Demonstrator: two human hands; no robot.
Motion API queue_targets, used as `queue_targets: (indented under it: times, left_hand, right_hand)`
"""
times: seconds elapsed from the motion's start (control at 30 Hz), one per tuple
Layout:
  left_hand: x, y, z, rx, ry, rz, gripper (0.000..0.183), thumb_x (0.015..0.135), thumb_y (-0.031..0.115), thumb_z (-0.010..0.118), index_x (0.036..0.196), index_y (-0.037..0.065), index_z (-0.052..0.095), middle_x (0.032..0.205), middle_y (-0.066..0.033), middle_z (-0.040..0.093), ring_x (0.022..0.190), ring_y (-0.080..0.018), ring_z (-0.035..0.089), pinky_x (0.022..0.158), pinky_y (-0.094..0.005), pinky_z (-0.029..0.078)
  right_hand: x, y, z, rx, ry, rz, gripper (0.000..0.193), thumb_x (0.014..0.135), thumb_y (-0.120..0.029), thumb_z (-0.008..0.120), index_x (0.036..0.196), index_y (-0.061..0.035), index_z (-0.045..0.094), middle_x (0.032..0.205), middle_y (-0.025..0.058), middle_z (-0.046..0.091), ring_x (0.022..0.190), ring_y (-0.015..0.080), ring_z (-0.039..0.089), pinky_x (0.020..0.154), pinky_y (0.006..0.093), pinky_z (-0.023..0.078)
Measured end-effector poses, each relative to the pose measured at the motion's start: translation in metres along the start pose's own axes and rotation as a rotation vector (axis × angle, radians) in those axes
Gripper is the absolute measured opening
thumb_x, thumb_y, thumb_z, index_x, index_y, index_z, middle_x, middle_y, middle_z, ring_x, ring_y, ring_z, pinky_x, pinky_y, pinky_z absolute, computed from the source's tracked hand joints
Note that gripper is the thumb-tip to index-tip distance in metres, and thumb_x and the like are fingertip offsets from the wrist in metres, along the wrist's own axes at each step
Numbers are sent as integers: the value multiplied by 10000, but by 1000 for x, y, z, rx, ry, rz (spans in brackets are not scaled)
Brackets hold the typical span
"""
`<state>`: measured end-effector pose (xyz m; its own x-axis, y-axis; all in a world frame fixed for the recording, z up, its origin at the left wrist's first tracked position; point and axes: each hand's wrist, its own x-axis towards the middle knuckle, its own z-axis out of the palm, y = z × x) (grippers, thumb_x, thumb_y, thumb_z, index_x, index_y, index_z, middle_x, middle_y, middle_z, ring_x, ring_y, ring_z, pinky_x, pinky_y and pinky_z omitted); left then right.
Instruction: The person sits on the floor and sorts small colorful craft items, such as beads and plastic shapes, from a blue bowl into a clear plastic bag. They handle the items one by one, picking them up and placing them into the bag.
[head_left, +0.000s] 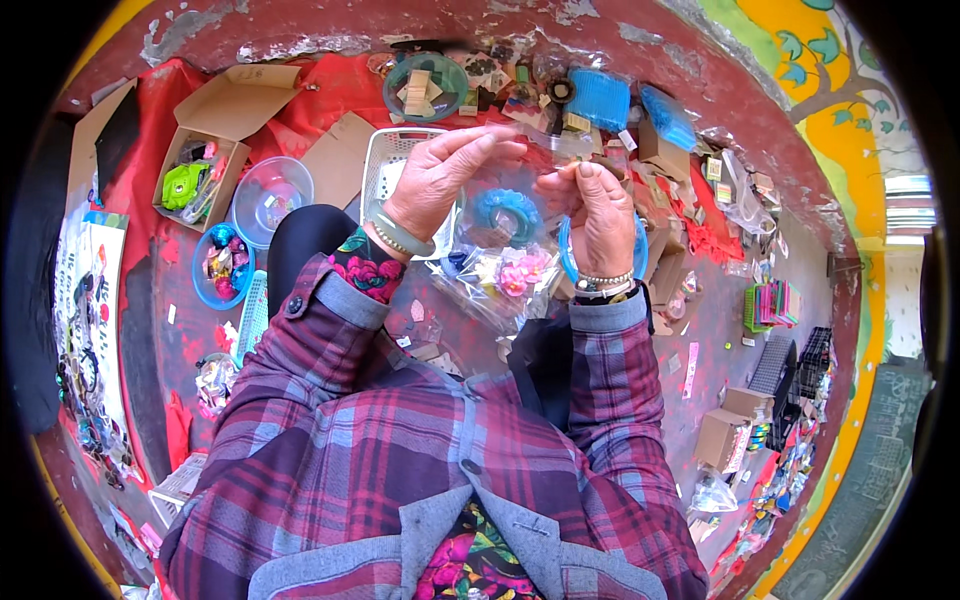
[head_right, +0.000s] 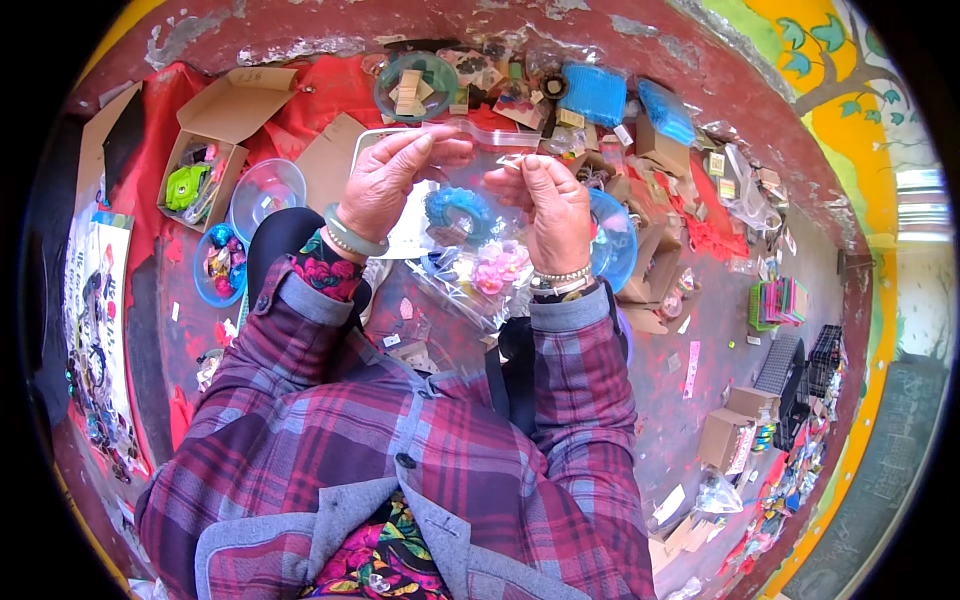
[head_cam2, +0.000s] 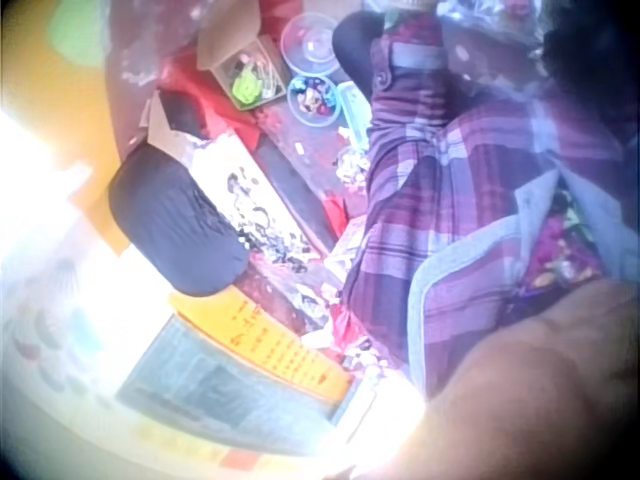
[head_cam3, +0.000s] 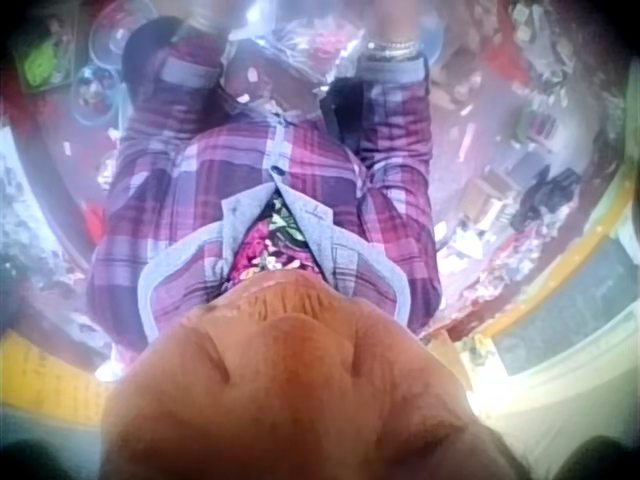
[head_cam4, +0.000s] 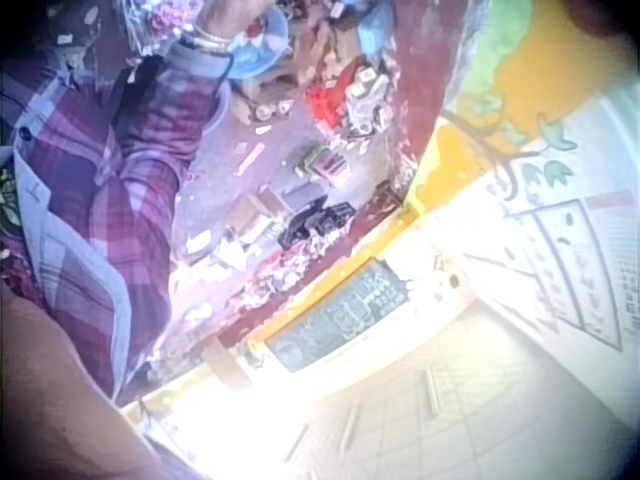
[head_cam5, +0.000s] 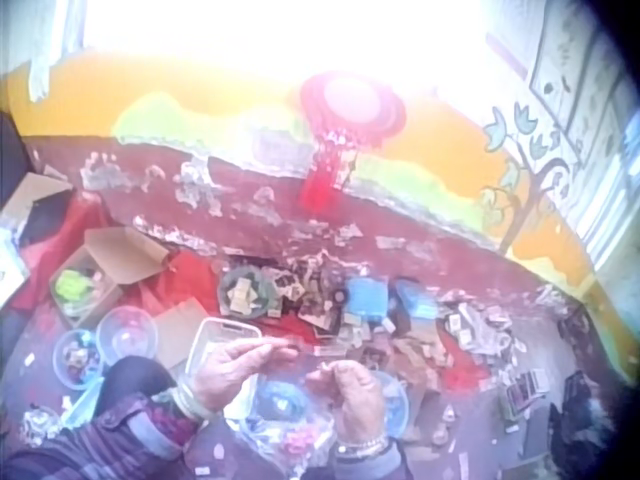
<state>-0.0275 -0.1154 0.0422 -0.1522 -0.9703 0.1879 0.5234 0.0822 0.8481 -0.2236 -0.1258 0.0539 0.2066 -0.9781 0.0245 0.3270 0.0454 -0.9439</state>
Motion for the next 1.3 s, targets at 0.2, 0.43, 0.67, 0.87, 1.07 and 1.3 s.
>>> queue_targets:
  times: [0.2, 0.43, 0.67, 0.87, 1.07, 1.3]
  left_hand:
    - [2, -4, -4, -111, 39, -25, 283, 933, 189, 447, 1026, -39, 587, 992, -185, 632, 934, -247, 620, 803, -303, 476]
    - [2, -6, -1, -77, 69, -16, 281, 932, 179, 452, 1036, -49, 580, 995, -184, 632, 938, -245, 619, 790, -302, 484]
    - [-10, -1, 10, 84, -46, 40, 252, 924, 138, 478, 1078, -37, 575, 975, -126, 636, 890, -164, 608, 772, -265, 480]
    - [-18, 6, 10, 576, -138, 295, 229, 903, 68, 494, 1091, -45, 561, 953, -105, 630, 859, -152, 594, 750, -261, 481]
    - [-16, 7, 8, 893, -163, 427, 238, 816, 28, 537, 1047, -25, 564, 892, -207, 614, 799, -303, 621, 669, -327, 492]
    - [-18, 6, 7, 1078, -208, 520, 232, 775, 16, 563, 1007, 0, 563, 870, -183, 618, 804, -330, 607, 673, -373, 494]
  right_hand:
    - [-1, 0, 5, 29, 84, -1, 259, 898, -276, 532, 918, -27, 600, 838, 118, 664, 744, 180, 648, 632, 233, 482]
    - [2, -2, 16, -322, 356, -404, 188, 865, -170, 586, 953, -5, 601, 920, 105, 626, 836, 178, 593, 747, 266, 459]
    - [-15, -21, 48, -1113, 80, -1047, 259, 661, -4, 685, 912, -53, 642, 849, 69, 598, 778, 228, 559, 707, 333, 424]
    - [-7, -13, 44, -1269, 59, -1100, 252, 639, -47, 667, 888, -60, 632, 834, 52, 605, 784, 218, 576, 671, 337, 413]
    - [-13, -14, 48, -1505, 16, -1162, 212, 675, -109, 627, 878, -53, 606, 833, 58, 606, 778, 209, 584, 672, 344, 413]
    - [-13, -12, 49, -1498, 35, -1155, 178, 652, -129, 640, 807, -58, 591, 785, 50, 589, 736, 211, 570, 659, 343, 413]
